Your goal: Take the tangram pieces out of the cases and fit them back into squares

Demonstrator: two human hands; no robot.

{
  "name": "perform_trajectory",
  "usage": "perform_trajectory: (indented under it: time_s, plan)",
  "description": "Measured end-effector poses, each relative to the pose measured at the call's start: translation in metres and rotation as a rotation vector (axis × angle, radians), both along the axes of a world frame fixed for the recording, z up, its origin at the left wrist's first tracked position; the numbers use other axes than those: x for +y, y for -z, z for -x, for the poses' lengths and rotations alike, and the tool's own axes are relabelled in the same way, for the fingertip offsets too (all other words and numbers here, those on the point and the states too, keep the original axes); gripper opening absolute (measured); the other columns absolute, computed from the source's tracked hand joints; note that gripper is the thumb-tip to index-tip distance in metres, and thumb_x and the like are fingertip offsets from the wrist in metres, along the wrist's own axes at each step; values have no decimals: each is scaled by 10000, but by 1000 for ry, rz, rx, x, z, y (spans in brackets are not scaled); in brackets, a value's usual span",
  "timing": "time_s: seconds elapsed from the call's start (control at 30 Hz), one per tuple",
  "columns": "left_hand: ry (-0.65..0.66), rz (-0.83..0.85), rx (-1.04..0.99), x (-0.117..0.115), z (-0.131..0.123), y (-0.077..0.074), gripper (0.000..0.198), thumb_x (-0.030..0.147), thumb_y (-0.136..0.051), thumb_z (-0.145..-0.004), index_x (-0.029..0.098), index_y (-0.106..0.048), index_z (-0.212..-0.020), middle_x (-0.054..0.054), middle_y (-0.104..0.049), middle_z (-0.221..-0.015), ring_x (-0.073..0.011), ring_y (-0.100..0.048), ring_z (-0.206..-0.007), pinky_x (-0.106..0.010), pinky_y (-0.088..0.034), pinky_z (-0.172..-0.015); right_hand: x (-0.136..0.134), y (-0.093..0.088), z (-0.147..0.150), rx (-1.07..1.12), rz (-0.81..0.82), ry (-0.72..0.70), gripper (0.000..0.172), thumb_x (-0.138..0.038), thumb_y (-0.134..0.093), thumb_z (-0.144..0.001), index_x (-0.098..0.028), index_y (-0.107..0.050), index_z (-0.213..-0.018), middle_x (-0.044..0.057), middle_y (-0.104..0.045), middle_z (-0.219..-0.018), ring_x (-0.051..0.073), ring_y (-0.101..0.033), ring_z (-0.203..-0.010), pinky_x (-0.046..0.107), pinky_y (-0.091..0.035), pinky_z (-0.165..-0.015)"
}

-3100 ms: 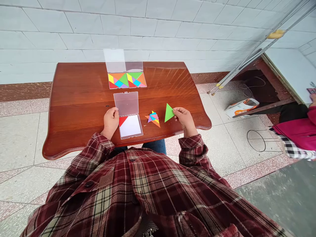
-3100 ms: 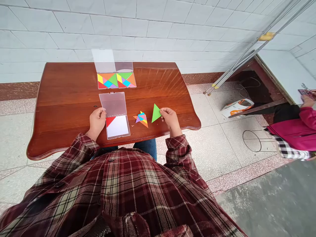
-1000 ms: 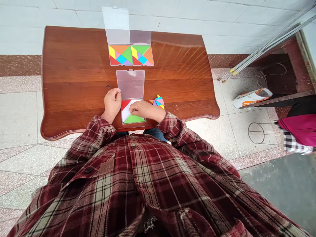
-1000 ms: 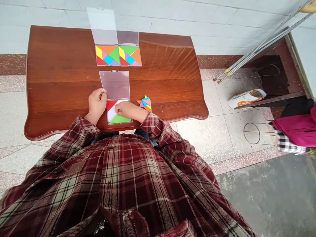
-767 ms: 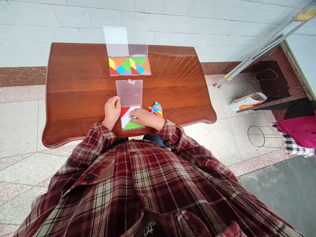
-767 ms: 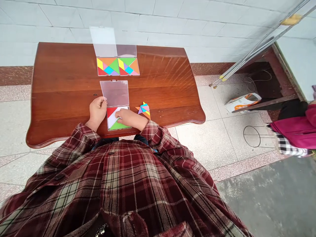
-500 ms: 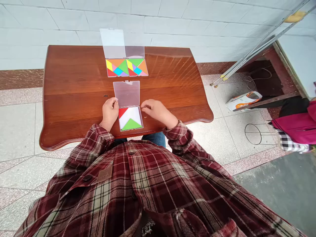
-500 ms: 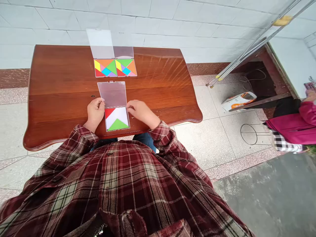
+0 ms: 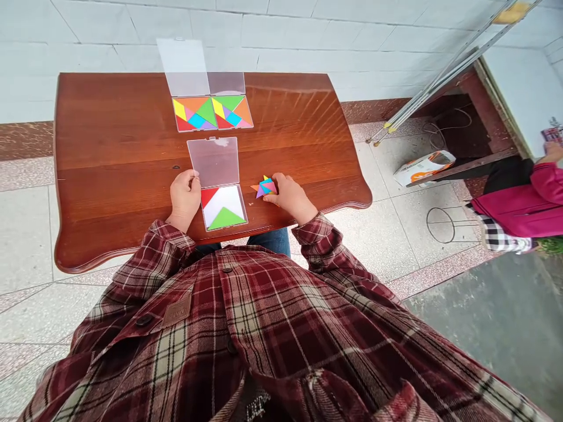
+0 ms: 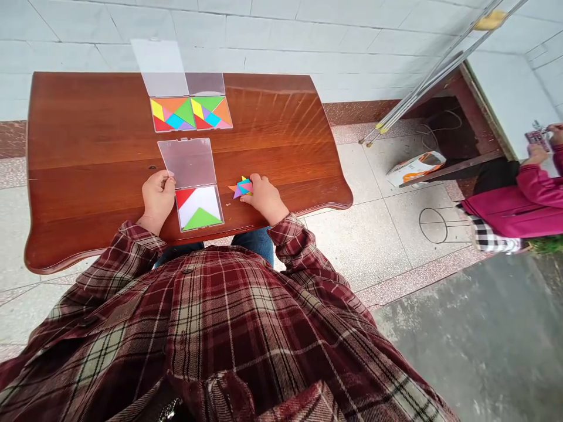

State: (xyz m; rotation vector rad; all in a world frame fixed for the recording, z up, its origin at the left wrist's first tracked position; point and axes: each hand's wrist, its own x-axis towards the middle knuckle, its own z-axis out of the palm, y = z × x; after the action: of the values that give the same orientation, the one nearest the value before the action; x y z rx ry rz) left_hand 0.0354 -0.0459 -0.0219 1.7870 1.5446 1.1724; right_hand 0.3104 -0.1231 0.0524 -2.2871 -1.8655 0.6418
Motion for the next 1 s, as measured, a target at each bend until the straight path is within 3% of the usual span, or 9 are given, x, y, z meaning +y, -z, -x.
perform_trajectory:
  time_s: [0.07,0.3,0.5,0.7,1.0]
  plan:
    - [3,-7,-8,0,0,1,135,226,-515,-814,192,-623,-886,-25,-625,-813,-149,-612,-819,-314,-507,-868,3,0,2,-22,22,-3,623,-348,-750,-732,-167,-506,-1277,145,-562,-1198,237,-597,-959,336,-447,-810]
    - [1,16,-28,-2,-2,-3,144,215,-514,-815,185,-630,-893,-30,-633,-825,-154,-617,-827,-341,-509,-891,15,2,-7,-27,98,-28,454,-332,-742,-736,-159,-558,-1112,112,-583,-1102,220,-584,-909,329,-449,-787]
    - [17,15,-27,-2,-2,-5,131,224,-514,-818,189,-618,-891,-35,-641,-837,-161,-621,-852,-338,-502,-911,17,-4,-4,-94,156,14,527,-327,-769,-709,-118,-533,-1132,142,-594,-1122,239,-585,-961,328,-448,-790]
    - [6,10,7,-3,-2,-7,112,216,-519,-808,193,-617,-858,-44,-650,-846,-172,-618,-856,-337,-504,-885,17,0,-17,-90,99,32,498,-307,-729,-738,-134,-535,-1164,118,-652,-1039,247,-606,-917,329,-440,-764]
    - [18,4,-20,-1,-2,1,129,209,-504,-814,192,-620,-868,-39,-638,-831,-170,-619,-855,-359,-504,-901,13,11,-43,39,-39,66,263,-347,-685,-754,-156,-620,-924,38,-641,-842,173,-546,-757,278,-384,-684]
